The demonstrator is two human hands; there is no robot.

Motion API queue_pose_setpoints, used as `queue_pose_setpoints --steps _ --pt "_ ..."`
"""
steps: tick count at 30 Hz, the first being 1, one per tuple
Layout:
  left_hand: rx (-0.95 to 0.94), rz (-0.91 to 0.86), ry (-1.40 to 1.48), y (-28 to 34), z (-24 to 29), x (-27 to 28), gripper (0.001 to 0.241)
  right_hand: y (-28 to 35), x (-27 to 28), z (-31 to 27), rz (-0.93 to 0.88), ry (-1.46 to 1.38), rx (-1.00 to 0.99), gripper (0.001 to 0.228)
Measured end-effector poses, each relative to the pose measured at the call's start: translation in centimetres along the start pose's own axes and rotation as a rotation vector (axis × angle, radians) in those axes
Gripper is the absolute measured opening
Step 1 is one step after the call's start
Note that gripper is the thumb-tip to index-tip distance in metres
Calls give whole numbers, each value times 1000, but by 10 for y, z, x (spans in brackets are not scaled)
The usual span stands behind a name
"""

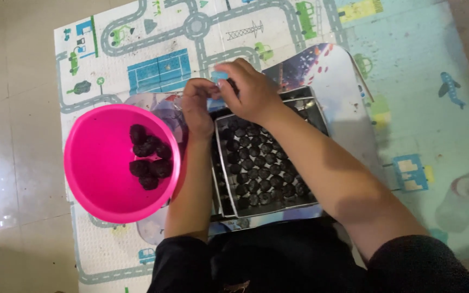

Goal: Rolling dark dough into small balls and arranging them in a metal tray.

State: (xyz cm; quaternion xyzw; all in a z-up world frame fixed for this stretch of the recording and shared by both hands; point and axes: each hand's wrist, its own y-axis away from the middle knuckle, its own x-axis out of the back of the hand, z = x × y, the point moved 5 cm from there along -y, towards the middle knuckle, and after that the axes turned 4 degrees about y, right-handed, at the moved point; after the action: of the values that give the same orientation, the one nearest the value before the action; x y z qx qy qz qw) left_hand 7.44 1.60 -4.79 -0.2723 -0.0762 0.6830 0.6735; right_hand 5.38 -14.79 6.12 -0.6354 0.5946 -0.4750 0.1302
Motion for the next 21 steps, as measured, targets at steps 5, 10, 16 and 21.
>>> queue_pose_setpoints --steps 5,10,16,21 --pt "-31 0 -41 6 42 -15 95 2 0 5 -3 43 -66 29" --pt "-51 -78 -148 24 84 -34 102 2 1 3 -56 32 -78 33" --pt "-206 -99 -204 31 144 -40 117 -1 2 -1 -36 -15 -78 28" --pt "-216 -12 -143 44 207 -87 119 0 -6 -1 -76 -100 -76 19"
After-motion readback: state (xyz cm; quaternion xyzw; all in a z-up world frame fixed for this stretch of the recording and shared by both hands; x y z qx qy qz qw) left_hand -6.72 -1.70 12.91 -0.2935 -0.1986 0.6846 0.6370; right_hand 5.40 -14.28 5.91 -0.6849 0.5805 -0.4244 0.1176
